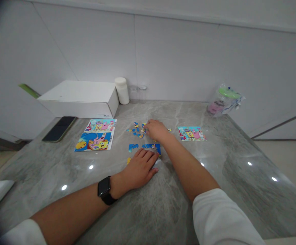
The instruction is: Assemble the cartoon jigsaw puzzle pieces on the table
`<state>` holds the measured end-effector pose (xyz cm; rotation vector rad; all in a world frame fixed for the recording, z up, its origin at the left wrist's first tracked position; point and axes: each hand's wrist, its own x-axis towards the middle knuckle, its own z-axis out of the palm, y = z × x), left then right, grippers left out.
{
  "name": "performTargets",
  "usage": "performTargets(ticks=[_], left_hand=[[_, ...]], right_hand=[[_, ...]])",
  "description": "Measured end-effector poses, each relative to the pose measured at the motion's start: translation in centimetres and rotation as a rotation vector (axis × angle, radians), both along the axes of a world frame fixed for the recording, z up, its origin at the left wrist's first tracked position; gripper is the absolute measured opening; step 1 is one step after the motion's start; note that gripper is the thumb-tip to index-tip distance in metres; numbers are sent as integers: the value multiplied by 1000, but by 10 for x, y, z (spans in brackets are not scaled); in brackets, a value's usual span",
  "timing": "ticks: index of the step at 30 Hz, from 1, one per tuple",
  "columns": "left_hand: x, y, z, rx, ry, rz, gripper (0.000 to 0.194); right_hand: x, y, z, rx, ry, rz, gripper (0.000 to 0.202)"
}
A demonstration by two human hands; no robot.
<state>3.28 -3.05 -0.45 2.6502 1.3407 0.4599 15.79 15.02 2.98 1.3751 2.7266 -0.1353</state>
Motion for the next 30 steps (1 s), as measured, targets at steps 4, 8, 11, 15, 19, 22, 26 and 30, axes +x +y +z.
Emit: performTargets(ticks=[4,8,11,15,19,22,26,30], left_hand=[[0,1,1,-9,7,-1,54],[0,1,0,-7,10,-1,53],[0,0,0,-3,12,0,54],[-1,0,1,-2,18,-2,54],[0,0,2,-7,21,-2,54],[0,0,1,-2,19,1,54],[0,0,1,-1,11,3,53],[0,0,2,-4,13,0,53]], right_hand=[[1,1,-3,38,2,-10,29],[4,1,1,52,-17,-110,28],[5,2,2,44,3,-95,35],[5,1,1,22,-23,-32,40],[7,0,0,42,-40,-133,38],[7,1,0,31,-11,-118,39],[7,2,-1,7,-24,-98,41],[6,3,-1,25,-14,-115,42]])
